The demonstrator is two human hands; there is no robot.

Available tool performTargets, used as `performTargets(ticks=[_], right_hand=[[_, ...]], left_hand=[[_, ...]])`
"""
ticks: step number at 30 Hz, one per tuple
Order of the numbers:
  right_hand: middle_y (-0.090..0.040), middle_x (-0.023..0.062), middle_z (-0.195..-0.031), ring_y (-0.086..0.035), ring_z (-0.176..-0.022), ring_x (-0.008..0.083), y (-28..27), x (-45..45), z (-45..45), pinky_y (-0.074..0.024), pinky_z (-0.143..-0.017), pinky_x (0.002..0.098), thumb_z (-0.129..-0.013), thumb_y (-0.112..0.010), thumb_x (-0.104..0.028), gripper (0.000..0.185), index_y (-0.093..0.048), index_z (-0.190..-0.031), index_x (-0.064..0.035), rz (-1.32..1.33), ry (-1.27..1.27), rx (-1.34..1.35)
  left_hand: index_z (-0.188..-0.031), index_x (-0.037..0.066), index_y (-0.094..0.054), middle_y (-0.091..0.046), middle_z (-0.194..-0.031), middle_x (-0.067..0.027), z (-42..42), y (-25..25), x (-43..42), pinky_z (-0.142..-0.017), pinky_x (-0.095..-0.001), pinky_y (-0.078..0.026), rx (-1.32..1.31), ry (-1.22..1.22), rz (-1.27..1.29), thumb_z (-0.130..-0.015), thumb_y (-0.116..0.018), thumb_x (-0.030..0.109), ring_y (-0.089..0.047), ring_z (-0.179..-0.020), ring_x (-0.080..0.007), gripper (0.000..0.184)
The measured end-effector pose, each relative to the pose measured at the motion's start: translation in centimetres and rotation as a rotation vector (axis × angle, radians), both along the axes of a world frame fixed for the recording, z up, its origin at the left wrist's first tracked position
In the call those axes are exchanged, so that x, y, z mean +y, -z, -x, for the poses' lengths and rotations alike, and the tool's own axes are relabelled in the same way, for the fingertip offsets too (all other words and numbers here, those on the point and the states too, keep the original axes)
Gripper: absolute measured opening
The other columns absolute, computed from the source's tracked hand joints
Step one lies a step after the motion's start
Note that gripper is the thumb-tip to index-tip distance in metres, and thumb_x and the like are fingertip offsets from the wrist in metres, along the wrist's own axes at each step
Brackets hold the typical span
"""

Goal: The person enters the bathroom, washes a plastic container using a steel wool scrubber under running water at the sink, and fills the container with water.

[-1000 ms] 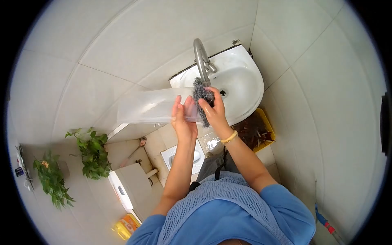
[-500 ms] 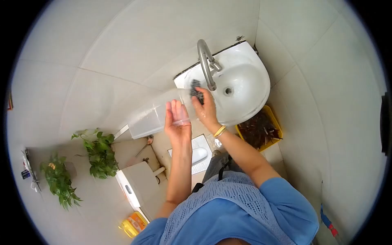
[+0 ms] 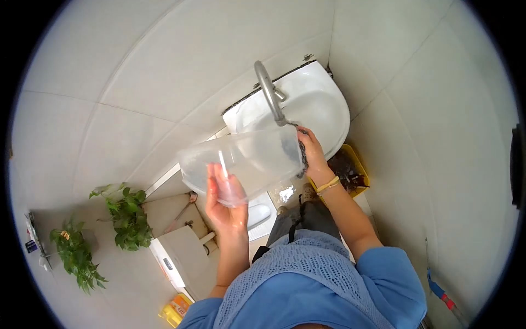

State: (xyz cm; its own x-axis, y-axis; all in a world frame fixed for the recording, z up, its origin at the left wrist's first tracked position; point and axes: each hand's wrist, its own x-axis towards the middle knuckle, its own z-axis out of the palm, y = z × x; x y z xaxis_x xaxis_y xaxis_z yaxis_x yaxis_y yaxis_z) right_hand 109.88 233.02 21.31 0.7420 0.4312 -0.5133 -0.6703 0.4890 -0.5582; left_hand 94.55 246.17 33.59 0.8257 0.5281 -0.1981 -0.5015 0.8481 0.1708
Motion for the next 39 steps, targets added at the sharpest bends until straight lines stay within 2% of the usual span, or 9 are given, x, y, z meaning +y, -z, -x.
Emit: performTargets(ticks=[6,9,13,20,23,28,30,33,39], right_hand=[[-0.054,0.0079,-0.102,-0.05,-0.093,0.0157,1.5,-1.2,1.4,-0.0425,-0.081,0.0285,-0.086,-0.058,-0.021,0.034,-0.05,-0.114,-0.0047,0.454,0.04,-0.271],[-0.056,0.0155,-0.104,-0.055,-0.094,0.025,1.8,0.3,2.2,-0.0434,-0.083,0.0355,-0.08,-0.065,-0.02,0.041,-0.049,-0.115,-0.0032,0.696,0.107,-0.627],[-0.057,0.017,-0.105,-0.056,-0.094,0.0279,1.5,3.7,3.4,-0.0439,-0.083,0.0378,-0.08,-0.064,-0.019,0.041,-0.048,-0.114,-0.0026,0.645,-0.024,-0.699],[-0.057,0.0152,-0.101,-0.056,-0.09,0.0231,-2.9,2.8,2.6,-0.0448,-0.08,0.0333,-0.08,-0.064,-0.015,0.037,-0.049,-0.111,-0.0017,0.486,0.208,-0.813],[-0.059,0.0138,-0.095,-0.057,-0.086,0.0224,-0.4,3.4,0.9,-0.0452,-0.077,0.0333,-0.081,-0.06,-0.011,0.033,-0.05,-0.111,-0.0033,0.489,0.208,-0.766],[-0.06,0.0115,-0.094,-0.057,-0.084,0.0189,5.0,4.6,-0.4,-0.0452,-0.074,0.0302,-0.081,-0.058,-0.011,0.031,-0.051,-0.111,-0.0068,0.579,0.033,-0.511],[-0.058,0.0054,-0.093,-0.055,-0.08,0.0126,4.8,3.9,0.0,-0.0466,-0.072,0.0267,-0.087,-0.058,-0.018,0.03,-0.051,-0.114,-0.0055,0.347,0.008,-0.23],[-0.059,0.0049,-0.094,-0.057,-0.083,0.0143,1.1,1.7,0.5,-0.0473,-0.071,0.028,-0.085,-0.058,-0.016,0.031,-0.052,-0.113,-0.0059,0.004,-0.036,0.076],[-0.058,0.0059,-0.1,-0.057,-0.083,0.0139,-1.0,-1.6,2.8,-0.0493,-0.071,0.0273,-0.086,-0.058,-0.019,0.033,-0.051,-0.115,-0.0043,-0.14,-0.003,0.01]], left_hand=[[-0.128,0.006,-0.045,-0.054,-0.124,-0.0095,-1.8,1.0,-1.9,-0.095,-0.0356,-0.046,0.073,0.031,-0.181,-0.093,-0.047,0.013,-0.053,-0.113,-0.0214,0.035],[-0.132,0.006,-0.041,-0.05,-0.129,-0.0115,-2.3,1.5,-2.0,-0.098,-0.0367,-0.044,0.106,-0.034,-0.257,-0.094,-0.047,0.015,-0.049,-0.118,-0.0224,0.039],[-0.136,0.008,-0.035,-0.047,-0.131,-0.0111,-5.4,3.6,-3.9,-0.104,-0.0388,-0.037,0.406,-0.046,-0.306,-0.094,-0.047,0.02,-0.045,-0.122,-0.0218,0.045],[-0.136,0.008,-0.033,-0.046,-0.132,-0.0122,-8.5,6.7,-4.2,-0.103,-0.0379,-0.038,0.38,-0.021,-0.441,-0.095,-0.047,0.024,-0.045,-0.122,-0.0219,0.047],[-0.133,0.007,-0.039,-0.049,-0.13,-0.0125,-9.1,5.3,-4.4,-0.101,-0.0374,-0.041,0.378,0.011,-0.268,-0.095,-0.047,0.021,-0.049,-0.118,-0.0216,0.042],[-0.131,0.007,-0.043,-0.05,-0.13,-0.0116,-5.6,2.8,-1.3,-0.101,-0.0366,-0.041,0.238,-0.071,-0.318,-0.094,-0.048,0.017,-0.051,-0.117,-0.0212,0.039],[-0.131,0.007,-0.043,-0.051,-0.129,-0.0107,-3.2,1.7,0.6,-0.099,-0.0358,-0.043,0.178,-0.087,-0.226,-0.094,-0.047,0.016,-0.052,-0.115,-0.0204,0.038],[-0.128,0.008,-0.046,-0.055,-0.124,-0.0077,0.7,1.0,2.6,-0.089,-0.033,-0.048,0.028,-0.034,-0.043,-0.094,-0.046,0.017,-0.056,-0.109,-0.019,0.035],[-0.119,0.01,-0.053,-0.064,-0.104,-0.0064,5.8,3.3,1.7,-0.07,-0.0305,-0.052,-0.131,0.197,-0.018,-0.096,-0.042,0.028,-0.063,-0.085,-0.0194,0.031]])
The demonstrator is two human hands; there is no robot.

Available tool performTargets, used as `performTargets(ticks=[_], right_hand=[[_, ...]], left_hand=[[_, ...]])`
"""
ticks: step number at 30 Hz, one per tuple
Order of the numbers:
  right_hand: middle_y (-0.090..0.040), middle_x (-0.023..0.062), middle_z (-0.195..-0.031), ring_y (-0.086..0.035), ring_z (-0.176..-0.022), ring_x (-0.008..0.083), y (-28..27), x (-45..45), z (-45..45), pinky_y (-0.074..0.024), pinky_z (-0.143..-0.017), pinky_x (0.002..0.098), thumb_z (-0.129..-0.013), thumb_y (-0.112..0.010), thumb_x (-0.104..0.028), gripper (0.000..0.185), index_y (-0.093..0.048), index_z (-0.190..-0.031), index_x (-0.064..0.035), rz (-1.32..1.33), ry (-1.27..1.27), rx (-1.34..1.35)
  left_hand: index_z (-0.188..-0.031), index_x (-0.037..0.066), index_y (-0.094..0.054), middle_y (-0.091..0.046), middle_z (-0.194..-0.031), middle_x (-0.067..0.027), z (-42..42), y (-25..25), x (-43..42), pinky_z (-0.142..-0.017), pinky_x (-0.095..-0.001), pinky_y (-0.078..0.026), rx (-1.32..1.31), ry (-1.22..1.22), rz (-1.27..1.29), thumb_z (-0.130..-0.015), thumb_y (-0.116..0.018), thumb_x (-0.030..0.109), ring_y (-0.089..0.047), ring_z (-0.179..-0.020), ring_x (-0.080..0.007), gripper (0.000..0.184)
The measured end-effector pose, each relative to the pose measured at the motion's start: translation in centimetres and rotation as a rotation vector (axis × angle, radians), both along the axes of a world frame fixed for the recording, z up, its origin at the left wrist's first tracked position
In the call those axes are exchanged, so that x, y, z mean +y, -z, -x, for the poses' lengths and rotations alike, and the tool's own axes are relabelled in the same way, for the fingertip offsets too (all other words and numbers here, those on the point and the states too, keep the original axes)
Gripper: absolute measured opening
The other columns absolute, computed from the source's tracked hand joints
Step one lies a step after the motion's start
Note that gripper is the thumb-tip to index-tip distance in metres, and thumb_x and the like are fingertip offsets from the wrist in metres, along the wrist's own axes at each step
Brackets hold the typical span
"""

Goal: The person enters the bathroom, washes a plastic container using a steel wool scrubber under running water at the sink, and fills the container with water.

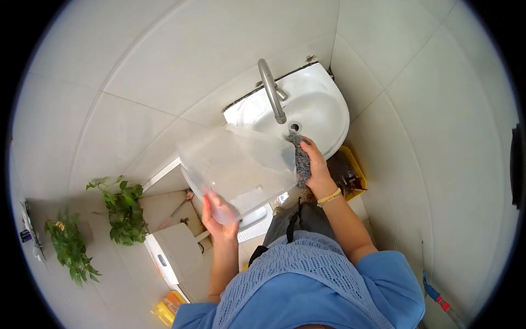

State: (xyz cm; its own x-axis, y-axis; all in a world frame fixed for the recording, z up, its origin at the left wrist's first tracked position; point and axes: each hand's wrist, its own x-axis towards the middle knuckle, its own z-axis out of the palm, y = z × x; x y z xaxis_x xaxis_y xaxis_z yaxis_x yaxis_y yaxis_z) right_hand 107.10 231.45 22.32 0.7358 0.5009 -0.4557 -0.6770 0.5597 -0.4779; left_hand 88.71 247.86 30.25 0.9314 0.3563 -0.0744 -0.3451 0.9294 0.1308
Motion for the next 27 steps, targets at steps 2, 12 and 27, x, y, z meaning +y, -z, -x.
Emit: performTargets(ticks=[2,12,27], right_hand=[[-0.058,0.0058,-0.101,-0.057,-0.082,0.0141,-1.4,-1.2,0.4,-0.0495,-0.072,0.0273,-0.086,-0.057,-0.019,0.034,-0.05,-0.116,-0.0042,-0.002,0.035,0.03],[-0.056,0.0041,-0.104,-0.053,-0.089,0.0147,-3.3,-6.3,-1.0,-0.0435,-0.083,0.0267,-0.086,-0.058,-0.021,0.036,-0.05,-0.118,-0.0056,0.263,0.149,-0.326],[-0.053,0.0046,-0.108,-0.05,-0.096,0.0108,-4.9,-3.4,0.6,-0.041,-0.086,0.0241,-0.082,-0.064,-0.007,0.042,-0.047,-0.12,-0.0046,0.38,-0.026,-0.601]], left_hand=[[-0.117,0.011,-0.054,-0.065,-0.099,-0.0074,0.9,0.0,-1.6,-0.066,-0.0305,-0.052,0.005,0.025,0.017,-0.096,-0.041,0.031,-0.063,-0.078,-0.0198,0.032],[-0.126,0.014,-0.046,-0.063,-0.079,-0.0005,1.8,6.9,-3.6,-0.064,-0.0276,-0.052,0.065,0.19,0.451,-0.092,-0.05,0.039,-0.061,-0.069,-0.0134,0.042],[-0.082,0.013,-0.052,-0.056,-0.077,-0.001,7.1,11.6,-2.5,-0.069,-0.033,-0.05,0.265,0.157,0.246,-0.092,-0.045,0.037,-0.055,-0.071,-0.0107,0.027]])
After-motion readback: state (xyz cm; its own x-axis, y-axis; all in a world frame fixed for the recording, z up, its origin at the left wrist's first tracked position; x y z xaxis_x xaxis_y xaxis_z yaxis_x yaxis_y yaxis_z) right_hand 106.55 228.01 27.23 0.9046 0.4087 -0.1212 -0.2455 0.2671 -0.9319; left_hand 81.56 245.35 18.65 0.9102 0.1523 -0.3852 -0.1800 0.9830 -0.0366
